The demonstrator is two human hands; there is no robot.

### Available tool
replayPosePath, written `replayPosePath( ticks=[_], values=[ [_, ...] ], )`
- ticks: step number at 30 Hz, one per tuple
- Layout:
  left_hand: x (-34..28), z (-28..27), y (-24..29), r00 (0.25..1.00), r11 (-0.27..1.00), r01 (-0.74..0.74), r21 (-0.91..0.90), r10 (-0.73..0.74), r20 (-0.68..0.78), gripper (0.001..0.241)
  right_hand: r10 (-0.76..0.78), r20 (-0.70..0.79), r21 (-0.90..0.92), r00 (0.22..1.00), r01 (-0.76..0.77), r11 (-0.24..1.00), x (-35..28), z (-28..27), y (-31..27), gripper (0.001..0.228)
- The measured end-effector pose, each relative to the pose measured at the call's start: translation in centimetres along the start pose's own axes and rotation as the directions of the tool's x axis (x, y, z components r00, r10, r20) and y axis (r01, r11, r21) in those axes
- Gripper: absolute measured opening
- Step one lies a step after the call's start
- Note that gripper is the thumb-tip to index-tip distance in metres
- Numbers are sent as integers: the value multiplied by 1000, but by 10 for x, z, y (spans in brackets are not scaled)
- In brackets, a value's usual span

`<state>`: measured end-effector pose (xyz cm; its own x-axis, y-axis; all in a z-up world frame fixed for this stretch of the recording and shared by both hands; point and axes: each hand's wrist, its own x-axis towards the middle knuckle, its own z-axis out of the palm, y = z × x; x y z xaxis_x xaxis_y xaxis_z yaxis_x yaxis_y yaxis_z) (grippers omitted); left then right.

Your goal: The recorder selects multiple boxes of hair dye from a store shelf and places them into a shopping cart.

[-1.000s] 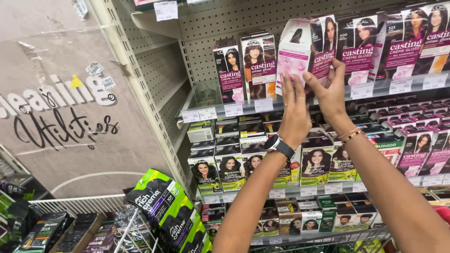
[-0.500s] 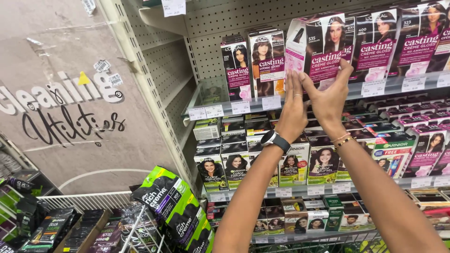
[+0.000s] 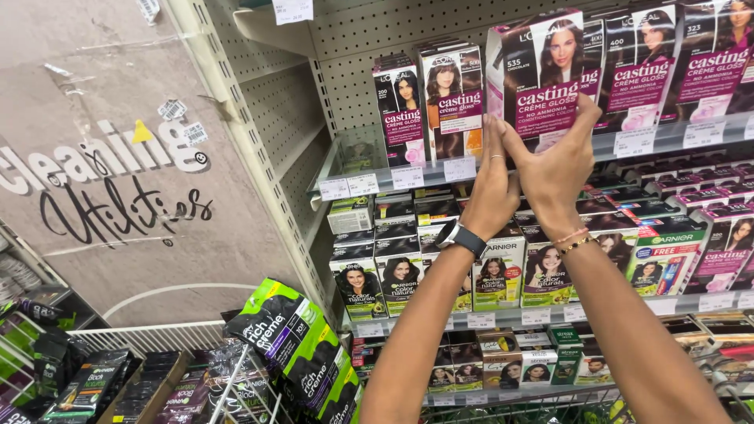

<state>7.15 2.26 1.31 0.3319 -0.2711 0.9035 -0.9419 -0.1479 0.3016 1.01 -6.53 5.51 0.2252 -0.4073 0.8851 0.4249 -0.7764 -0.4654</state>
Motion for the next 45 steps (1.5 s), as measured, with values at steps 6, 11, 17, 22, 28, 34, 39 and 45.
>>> replayPosePath(
  ticks=[6, 11, 17, 22, 28, 34, 39, 45],
  values=[
    [5, 2, 8, 997, 988, 70, -134, -75, -33, 88, -84, -58, -96, 995, 78, 992, 0, 5, 5, 95],
    [-1, -9, -3, 994, 999, -15, -38, 11, -108, 90, -98, -71, -125, 993, 89, 988, -5, 16, -10, 97],
    [2, -16, -14, 995, 1000, 27, 15, -25, -97, 87, -13, -61, -61, 998, 9, 998, -2, 25, -16, 95],
    [12, -10, -10, 979, 988, 77, 134, -50, -198, 78, 36, -23, -43, 999, -37, 998, 7, 32, -8, 96],
    [22, -11, 13, 938, 957, 256, 139, -211, -277, 69, -8, -11, -84, 1000, 7, 996, 16, 42, 4, 96],
    [25, -12, 16, 935, 926, 266, 267, -180, -306, 57, -35, 42, -91, 999, 39, 995, 3, 44, 23, 76],
    [27, -7, 19, 948, 890, 249, 383, -143, -284, 45, -137, 2, -108, 991, 137, 985, 0, 39, 21, 52],
    [25, -4, 9, 969, 902, 157, 401, -64, -237, 16, -246, 82, -89, 966, 253, 963, -5, 35, 32, 15]
  ],
)
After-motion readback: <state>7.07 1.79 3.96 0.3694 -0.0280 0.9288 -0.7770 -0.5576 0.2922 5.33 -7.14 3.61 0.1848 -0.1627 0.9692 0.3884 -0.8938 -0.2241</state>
